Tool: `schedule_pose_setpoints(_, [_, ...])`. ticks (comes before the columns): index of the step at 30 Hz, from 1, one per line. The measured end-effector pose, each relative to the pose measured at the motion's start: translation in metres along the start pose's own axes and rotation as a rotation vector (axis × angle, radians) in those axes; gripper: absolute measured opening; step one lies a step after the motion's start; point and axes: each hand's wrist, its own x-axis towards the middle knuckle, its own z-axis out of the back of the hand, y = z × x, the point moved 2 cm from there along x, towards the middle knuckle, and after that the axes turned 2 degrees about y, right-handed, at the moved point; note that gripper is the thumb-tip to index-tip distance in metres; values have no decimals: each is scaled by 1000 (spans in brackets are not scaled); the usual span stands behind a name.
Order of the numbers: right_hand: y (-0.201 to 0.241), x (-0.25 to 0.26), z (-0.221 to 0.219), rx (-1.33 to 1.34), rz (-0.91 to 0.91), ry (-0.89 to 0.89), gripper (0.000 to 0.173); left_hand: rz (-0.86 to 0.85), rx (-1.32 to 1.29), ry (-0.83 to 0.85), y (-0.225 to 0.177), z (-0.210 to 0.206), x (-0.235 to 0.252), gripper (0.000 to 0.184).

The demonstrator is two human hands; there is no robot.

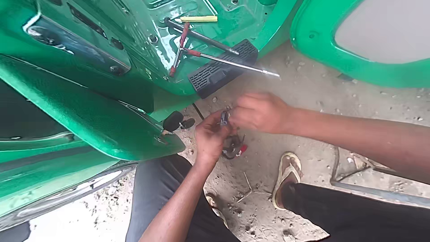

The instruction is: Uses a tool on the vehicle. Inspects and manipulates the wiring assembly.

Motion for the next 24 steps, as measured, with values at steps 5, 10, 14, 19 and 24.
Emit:
schedule_pose_setpoints(5, [-3, -4, 0, 228, -116, -32, 21, 0, -71, -9, -3, 0, 0, 37])
schedule_pose_setpoints(10, [-5, -5, 9, 314, -232, -63, 23, 19, -94, 5, -5, 3, 1, 36])
schedule_pose_setpoints(14, [-7, -5, 5, 280, -187, -14, 26, 19, -106, -9, -4, 3, 1, 35])
schedule_pose_setpoints(19, [-5, -3, 8, 315, -197, -24, 25, 15, -116, -6, -4, 3, 0, 35])
schedule_pose_setpoints(24, [-8, -2, 10, 380, -215, -91, 22, 22, -100, 4, -4, 3, -1, 35])
